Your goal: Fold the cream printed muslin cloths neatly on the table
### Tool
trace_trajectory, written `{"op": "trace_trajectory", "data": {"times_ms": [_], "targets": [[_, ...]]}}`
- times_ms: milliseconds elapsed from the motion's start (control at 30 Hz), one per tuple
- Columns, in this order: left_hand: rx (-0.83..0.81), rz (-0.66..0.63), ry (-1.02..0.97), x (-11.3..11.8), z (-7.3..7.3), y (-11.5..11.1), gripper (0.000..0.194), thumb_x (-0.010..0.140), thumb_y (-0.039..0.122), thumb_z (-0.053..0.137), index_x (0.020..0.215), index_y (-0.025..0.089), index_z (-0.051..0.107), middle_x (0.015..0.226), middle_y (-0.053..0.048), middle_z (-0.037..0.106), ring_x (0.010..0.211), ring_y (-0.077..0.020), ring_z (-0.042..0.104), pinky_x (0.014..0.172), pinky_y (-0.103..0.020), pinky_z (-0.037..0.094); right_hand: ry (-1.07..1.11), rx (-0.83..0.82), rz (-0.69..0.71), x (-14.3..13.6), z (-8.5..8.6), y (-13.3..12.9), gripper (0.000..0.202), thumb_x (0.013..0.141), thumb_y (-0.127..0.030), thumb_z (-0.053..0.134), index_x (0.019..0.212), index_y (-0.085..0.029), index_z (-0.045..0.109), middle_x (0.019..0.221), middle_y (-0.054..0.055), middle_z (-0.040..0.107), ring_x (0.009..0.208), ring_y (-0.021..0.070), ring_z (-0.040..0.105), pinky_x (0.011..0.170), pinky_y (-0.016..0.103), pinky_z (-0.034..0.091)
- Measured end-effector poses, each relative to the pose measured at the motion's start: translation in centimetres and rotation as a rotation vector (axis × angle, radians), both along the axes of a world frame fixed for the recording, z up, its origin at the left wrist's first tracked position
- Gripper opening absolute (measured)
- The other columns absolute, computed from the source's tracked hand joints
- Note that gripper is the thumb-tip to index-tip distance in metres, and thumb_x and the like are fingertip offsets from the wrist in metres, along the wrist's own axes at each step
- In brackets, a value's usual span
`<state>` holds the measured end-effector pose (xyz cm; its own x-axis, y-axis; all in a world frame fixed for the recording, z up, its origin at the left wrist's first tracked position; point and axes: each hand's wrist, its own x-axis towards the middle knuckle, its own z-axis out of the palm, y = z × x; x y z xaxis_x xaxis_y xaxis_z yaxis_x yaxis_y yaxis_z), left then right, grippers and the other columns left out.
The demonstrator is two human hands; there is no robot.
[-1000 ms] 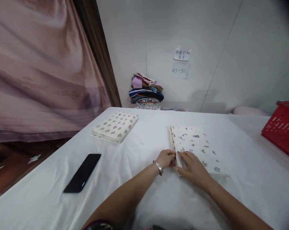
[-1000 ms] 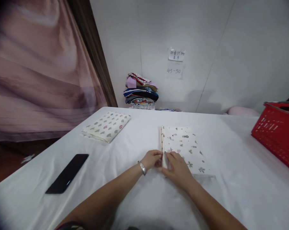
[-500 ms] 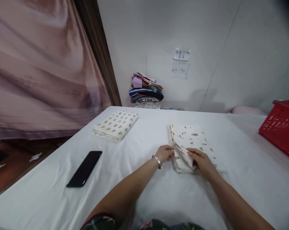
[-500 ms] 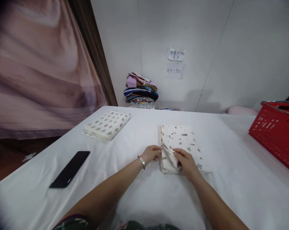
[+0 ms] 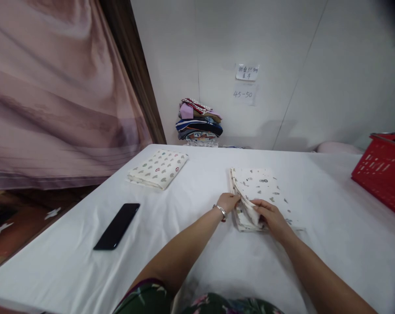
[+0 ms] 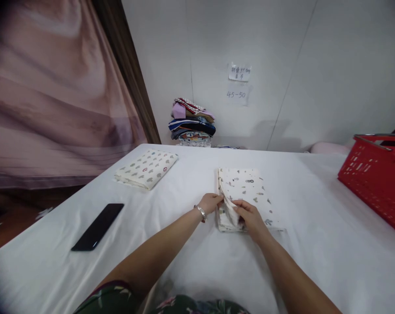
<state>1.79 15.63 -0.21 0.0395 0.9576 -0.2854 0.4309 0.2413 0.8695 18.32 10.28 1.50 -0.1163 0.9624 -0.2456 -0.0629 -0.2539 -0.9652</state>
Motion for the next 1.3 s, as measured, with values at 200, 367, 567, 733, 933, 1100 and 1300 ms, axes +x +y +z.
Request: {"op": "trace_trajectory", "data": {"times_ms": [200,367,567,733,933,1100,1300], "targets": [[0.039,0.032,0.069,0.2,-0.6,0.3,0.026,0.073,0.035,0.052,0.059,0.015,0.062,0.05,0.002,0.052,0.05,-0.01,0.047,0.048,-0.02,0.034,-0.028,0.084,0.043,0.2,-0.2,0.2,0.037,0.069,-0.048,0.062,0.088,-0.016,0.065,0.073,0.003,0.059,0.063,0.0128,0.052,0.059,0.026,0.042],[0.057,0.046,0.142,-0.6,-1.2,0.1,0.021,0.069,0.029,0.052,0.062,0.014,0.065,0.054,0.0,0.056,0.054,-0.0116,0.05,0.049,-0.02,0.036,-0.108,0.067,0.043,0.2,-0.2,0.3,0.038,0.064,-0.048,0.066,0.087,-0.017,0.065,0.075,0.003,0.062,0.063,0.013,0.053,0.06,0.027,0.043],[0.088,0.004,0.228,-0.4,0.6,1.8,0.015,0.063,0.031,0.061,0.068,0.018,0.068,0.068,-0.003,0.065,0.064,-0.017,0.058,0.055,-0.023,0.043,-0.116,0.079,0.072,-0.1,-0.1,0.4,0.038,0.064,-0.048,0.067,0.087,-0.017,0.065,0.077,0.003,0.063,0.064,0.0132,0.053,0.061,0.028,0.044],[0.02,0.052,0.3,0.5,2.0,4.8,0.022,0.069,0.036,0.058,0.07,0.016,0.068,0.072,-0.01,0.068,0.071,-0.0213,0.062,0.063,-0.027,0.047,-0.112,0.084,0.086,-0.1,-0.2,0.5,0.039,0.063,-0.049,0.067,0.085,-0.017,0.065,0.074,0.004,0.062,0.063,0.0143,0.054,0.061,0.03,0.044],[0.03,0.136,0.332,1.6,2.1,8.2,0.03,0.069,0.036,0.059,0.086,0.012,0.068,0.093,-0.018,0.067,0.091,-0.0279,0.061,0.075,-0.033,0.045,-0.092,0.072,0.114,-0.1,-0.3,0.7,0.037,0.065,-0.049,0.066,0.085,-0.018,0.065,0.073,0.003,0.062,0.062,0.0127,0.052,0.06,0.027,0.042],[0.008,0.2,0.304,1.8,1.3,10.8,0.034,0.07,0.033,0.059,0.095,0.011,0.066,0.1,-0.02,0.065,0.096,-0.0273,0.061,0.075,-0.03,0.044,-0.107,0.062,0.102,-0.2,-0.1,0.7,0.04,0.061,-0.052,0.068,0.082,-0.018,0.065,0.073,0.003,0.062,0.061,0.0137,0.053,0.059,0.028,0.043],[0.018,0.238,0.211,1.5,-0.2,12.7,0.028,0.076,0.027,0.053,0.096,0.012,0.067,0.103,-0.015,0.066,0.094,-0.0217,0.062,0.071,-0.024,0.045,-0.067,0.049,0.097,-0.1,-0.8,1.0,0.038,0.06,-0.051,0.069,0.081,-0.019,0.065,0.071,0.002,0.061,0.059,0.0128,0.052,0.056,0.027,0.041]]}}
